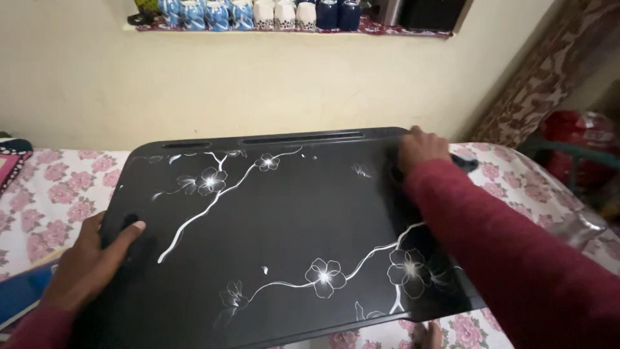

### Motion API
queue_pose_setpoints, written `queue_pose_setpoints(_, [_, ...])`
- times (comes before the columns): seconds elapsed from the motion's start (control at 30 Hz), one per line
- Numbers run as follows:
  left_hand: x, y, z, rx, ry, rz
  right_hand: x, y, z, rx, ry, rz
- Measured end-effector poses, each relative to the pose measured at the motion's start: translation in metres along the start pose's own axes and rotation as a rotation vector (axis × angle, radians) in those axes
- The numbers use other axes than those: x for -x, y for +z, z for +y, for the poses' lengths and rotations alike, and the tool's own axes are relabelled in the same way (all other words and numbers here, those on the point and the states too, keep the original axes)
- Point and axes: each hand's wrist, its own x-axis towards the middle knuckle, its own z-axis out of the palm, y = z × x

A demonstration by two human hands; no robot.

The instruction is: The person wipes the exterior of a laptop with a cloth, sets it aside, and then thoroughly wipes a small folding table with the cloth before extending its legs.

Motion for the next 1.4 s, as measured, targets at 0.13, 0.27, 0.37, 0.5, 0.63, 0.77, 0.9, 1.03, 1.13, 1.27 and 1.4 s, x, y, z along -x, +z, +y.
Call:
queue_pose_setpoints(0.13, [0.002, 0.000, 0.003, 0.051, 0.069, -0.025, 0.017, -0.014, 0.021, -0.070, 0.122, -0.080])
queue_pose_setpoints(0.27, [0.002, 0.001, 0.002, 0.056, -0.041, -0.038, 0.042, -0.030, 0.034, -0.146, 0.256, -0.180])
queue_pose_setpoints(0.37, [-0.001, 0.001, -0.004, -0.065, 0.102, 0.033, 0.047, -0.029, 0.059, -0.226, 0.245, -0.323])
queue_pose_setpoints(0.5, [-0.003, 0.003, -0.001, 0.007, -0.035, -0.056, 0.056, -0.003, 0.084, -0.295, 0.099, -0.359])
queue_pose_setpoints(0.63, [0.005, -0.004, 0.006, -0.028, -0.062, -0.058, 0.060, 0.011, 0.093, -0.419, -0.003, -0.388])
queue_pose_setpoints(0.77, [0.007, -0.006, 0.011, -0.023, -0.062, -0.070, 0.061, 0.009, 0.090, -0.468, -0.116, -0.335])
queue_pose_setpoints(0.9, [0.002, 0.000, 0.008, -0.028, -0.083, -0.074, 0.059, -0.006, 0.062, -0.293, 0.153, -0.359])
queue_pose_setpoints(1.03, [0.000, 0.005, 0.001, 0.058, -0.008, -0.073, 0.036, -0.012, 0.020, -0.021, 0.250, -0.205])
queue_pose_setpoints(1.13, [-0.002, 0.002, 0.001, 0.029, 0.065, -0.024, 0.022, -0.024, -0.006, 0.014, 0.213, -0.190])
queue_pose_setpoints(1.27, [0.003, -0.002, 0.014, -0.004, -0.038, -0.065, 0.032, -0.029, -0.014, -0.014, 0.185, -0.187])
queue_pose_setpoints(1.4, [0.008, -0.005, 0.017, 0.033, 0.034, -0.052, 0.025, -0.009, 0.018, -0.269, 0.089, -0.167])
